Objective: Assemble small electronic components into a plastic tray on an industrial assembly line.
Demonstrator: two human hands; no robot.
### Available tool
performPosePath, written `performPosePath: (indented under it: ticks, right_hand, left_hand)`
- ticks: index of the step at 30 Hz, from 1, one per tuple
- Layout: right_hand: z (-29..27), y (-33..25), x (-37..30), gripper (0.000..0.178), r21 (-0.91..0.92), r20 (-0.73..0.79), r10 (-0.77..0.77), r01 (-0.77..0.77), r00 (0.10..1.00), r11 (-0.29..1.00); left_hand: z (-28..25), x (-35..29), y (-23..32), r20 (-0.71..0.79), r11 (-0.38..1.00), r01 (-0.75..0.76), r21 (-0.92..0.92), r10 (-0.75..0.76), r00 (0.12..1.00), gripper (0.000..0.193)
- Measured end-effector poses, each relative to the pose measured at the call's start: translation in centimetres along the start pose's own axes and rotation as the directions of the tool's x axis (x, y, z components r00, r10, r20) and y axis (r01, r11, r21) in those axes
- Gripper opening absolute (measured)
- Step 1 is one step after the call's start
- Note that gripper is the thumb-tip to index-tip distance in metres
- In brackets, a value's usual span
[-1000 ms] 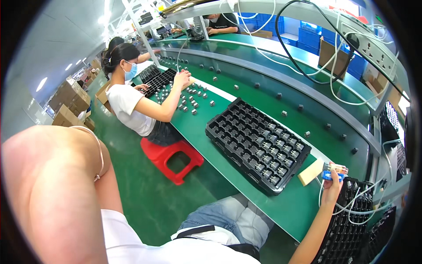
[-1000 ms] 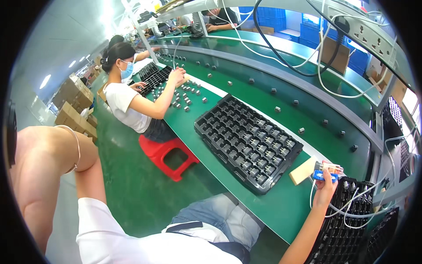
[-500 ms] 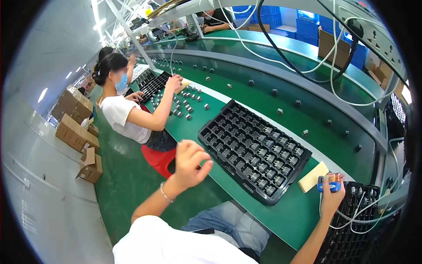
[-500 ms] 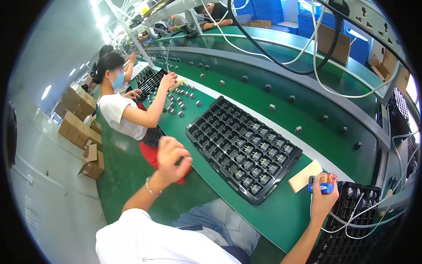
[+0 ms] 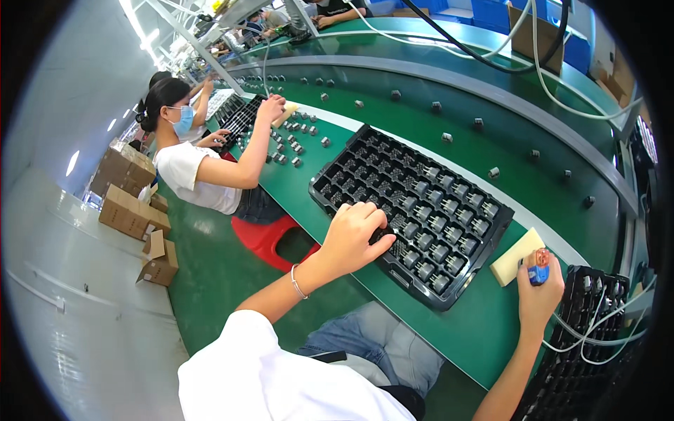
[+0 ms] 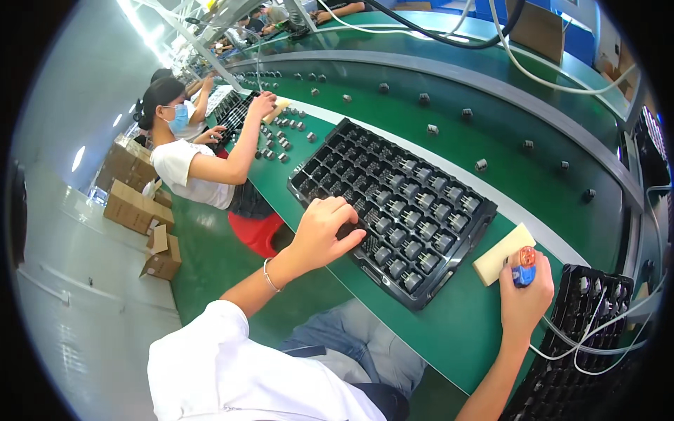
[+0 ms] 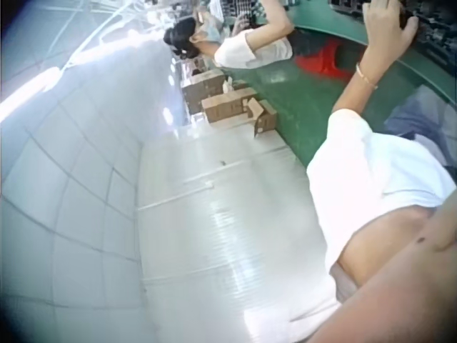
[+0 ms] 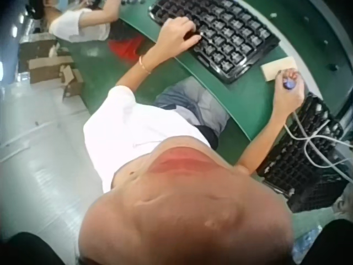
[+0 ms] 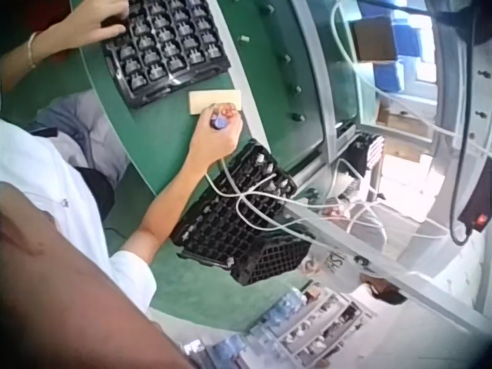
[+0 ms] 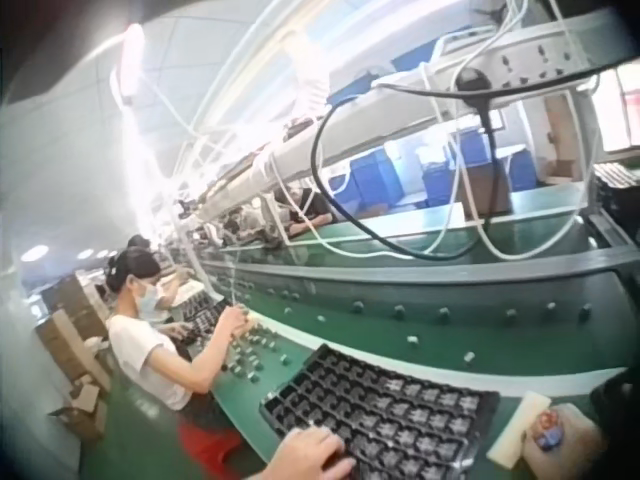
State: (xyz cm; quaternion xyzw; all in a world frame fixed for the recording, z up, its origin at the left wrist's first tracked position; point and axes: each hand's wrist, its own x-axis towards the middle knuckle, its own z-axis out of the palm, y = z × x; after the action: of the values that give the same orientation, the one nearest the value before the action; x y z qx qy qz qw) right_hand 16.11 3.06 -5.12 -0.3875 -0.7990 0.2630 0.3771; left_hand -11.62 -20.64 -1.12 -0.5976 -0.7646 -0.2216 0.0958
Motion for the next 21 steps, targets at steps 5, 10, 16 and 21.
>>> performPosePath:
  ticks: [5, 10, 16, 21]
  right_hand:
    - [-0.4, -0.1, -0.2, 0.023, -0.006, 0.006, 0.036, -0.036, 0.999, 0.999]
    - [-0.6, -0.4, 0.0, 0.026, -0.058, -0.004, 0.068, -0.068, 0.998, 0.996]
    - [-0.3, -0.3, 0.1, 0.023, -0.021, -0.040, 0.076, -0.077, 0.996, 0.997]
    - [-0.1, 0.5, 0.1, 0.034, 0.005, -0.027, 0.106, -0.106, 0.994, 0.994]
  left_hand:
    - [0.4, 0.0, 0.6, 0.022, 0.996, 0.042, 0.079, -0.044, 0.999, 0.026]
    - [0.1, -0.1, 0.9, 0.027, 0.990, 0.031, 0.135, -0.035, 0.999, 0.025]
    - [0.2, 0.6, 1.1, -0.011, 0.997, 0.041, 0.064, -0.041, 0.999, 0.027]
    - [0.5, 1.3, 0.4, -0.056, 0.995, 0.065, 0.074, -0.061, 0.997, 0.031]
